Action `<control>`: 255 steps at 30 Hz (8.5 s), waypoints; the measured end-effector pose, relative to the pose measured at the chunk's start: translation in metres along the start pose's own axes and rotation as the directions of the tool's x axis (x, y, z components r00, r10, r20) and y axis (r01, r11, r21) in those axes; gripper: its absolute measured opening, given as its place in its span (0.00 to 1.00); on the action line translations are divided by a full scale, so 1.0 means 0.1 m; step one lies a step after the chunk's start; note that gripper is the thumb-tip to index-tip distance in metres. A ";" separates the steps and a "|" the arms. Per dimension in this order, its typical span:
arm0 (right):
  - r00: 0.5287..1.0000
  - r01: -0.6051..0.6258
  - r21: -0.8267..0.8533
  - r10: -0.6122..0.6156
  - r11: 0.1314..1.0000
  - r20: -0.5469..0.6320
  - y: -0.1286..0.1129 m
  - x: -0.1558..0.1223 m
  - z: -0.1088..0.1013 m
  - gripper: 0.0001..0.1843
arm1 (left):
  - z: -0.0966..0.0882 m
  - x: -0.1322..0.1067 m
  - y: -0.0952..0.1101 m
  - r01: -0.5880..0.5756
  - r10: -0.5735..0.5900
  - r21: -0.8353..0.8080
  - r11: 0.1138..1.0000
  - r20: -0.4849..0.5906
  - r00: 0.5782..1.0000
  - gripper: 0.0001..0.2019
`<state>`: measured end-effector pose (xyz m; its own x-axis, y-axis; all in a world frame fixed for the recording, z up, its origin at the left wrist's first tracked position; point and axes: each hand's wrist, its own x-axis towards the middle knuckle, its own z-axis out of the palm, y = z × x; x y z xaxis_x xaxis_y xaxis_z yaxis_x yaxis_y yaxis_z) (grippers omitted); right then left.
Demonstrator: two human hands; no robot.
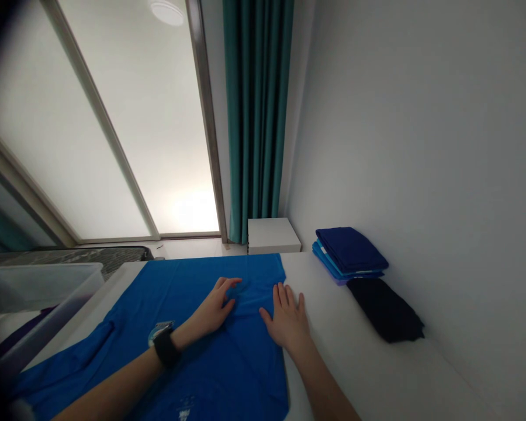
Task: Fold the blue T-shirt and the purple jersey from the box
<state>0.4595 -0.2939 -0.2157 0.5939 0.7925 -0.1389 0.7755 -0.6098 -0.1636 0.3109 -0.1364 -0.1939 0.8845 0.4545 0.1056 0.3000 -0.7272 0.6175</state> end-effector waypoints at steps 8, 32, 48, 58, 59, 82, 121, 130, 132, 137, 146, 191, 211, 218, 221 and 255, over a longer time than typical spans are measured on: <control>0.995 0.007 -0.003 -0.006 1.000 0.098 0.04 -0.02 -0.11 0.42 | 0.02 0.02 -0.17 -0.107 0.124 0.288 0.952 -0.042 0.991 0.16; 0.991 0.023 0.004 -0.023 1.000 0.129 0.10 -0.02 -0.10 0.43 | 0.12 0.50 -0.14 -0.190 0.160 0.356 0.915 0.113 0.981 0.24; 0.991 0.034 0.032 -0.038 0.999 0.125 0.12 -0.02 -0.11 0.43 | 0.12 1.01 0.01 -0.323 0.266 0.443 0.836 0.189 0.945 0.08; 0.992 0.035 0.041 -0.040 0.999 0.123 0.12 -0.03 -0.13 0.43 | 0.21 0.86 0.09 -0.250 0.270 0.517 0.819 0.037 0.962 0.13; 0.992 0.037 0.043 -0.042 0.998 0.123 0.12 -0.03 -0.13 0.43 | 0.19 0.81 0.09 -0.234 0.266 0.516 0.824 0.013 0.964 0.14; 0.995 0.029 -0.002 -0.029 1.000 0.100 0.15 0.03 -0.07 0.38 | -0.06 -0.28 -0.29 -0.212 0.161 0.466 0.859 0.148 0.976 0.30; 0.982 0.187 0.007 -0.186 0.982 -0.010 0.10 -0.94 0.14 0.38 | 0.35 -0.23 -0.11 -0.482 0.450 0.421 0.769 0.179 0.875 0.30; 0.965 0.246 0.006 -0.244 0.969 -0.097 0.25 -1.20 0.20 0.32 | 0.30 -0.22 -0.14 -0.470 0.425 0.406 0.784 0.200 0.883 0.30; 0.949 0.306 0.024 -0.303 0.952 -0.089 0.26 -1.25 0.18 0.32 | 0.29 -0.22 -0.12 -0.463 0.423 0.408 0.787 0.191 0.886 0.29; 0.914 0.405 0.067 -0.401 0.912 -0.069 0.28 -1.36 0.15 0.30 | 0.17 -0.30 0.13 -0.593 0.536 0.312 0.742 0.254 0.805 0.24; 0.907 0.399 0.041 -0.387 0.916 -0.166 0.31 -1.35 0.21 0.25 | 0.06 -0.47 0.52 -0.779 0.668 0.346 0.522 0.403 0.626 0.04; 0.991 0.130 0.090 -0.129 0.987 -0.019 -0.10 -0.92 0.17 0.38 | 0.35 -0.24 -0.17 -0.326 0.314 0.478 0.816 0.107 0.943 0.28; 0.989 0.041 -0.044 -0.047 0.998 -0.143 -0.36 -0.53 0.25 0.36 | 0.16 -0.15 -0.36 -0.292 0.262 0.453 0.842 0.130 0.956 0.28; 0.991 0.043 -0.044 -0.048 0.998 -0.122 -0.36 -0.43 0.20 0.35 | 0.11 -0.14 -0.44 -0.281 0.261 0.462 0.842 0.108 0.959 0.27; 0.985 0.083 -0.060 -0.091 0.995 -0.148 -0.43 -0.23 0.07 0.33 | 0.12 -0.15 -0.43 -0.284 0.268 0.465 0.838 0.102 0.958 0.28; 0.984 0.144 -0.190 -0.161 0.971 -0.082 -0.47 0.27 0.25 0.35 | -0.67 -1.42 -1.05 -0.110 0.152 0.482 0.869 -0.047 0.987 0.27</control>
<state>0.4339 -0.2444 -0.2365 0.4765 0.8787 -0.0305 0.8791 -0.4765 0.0064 0.1302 -0.0897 -0.2216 0.9018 0.3628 0.2349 0.3353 -0.9302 0.1493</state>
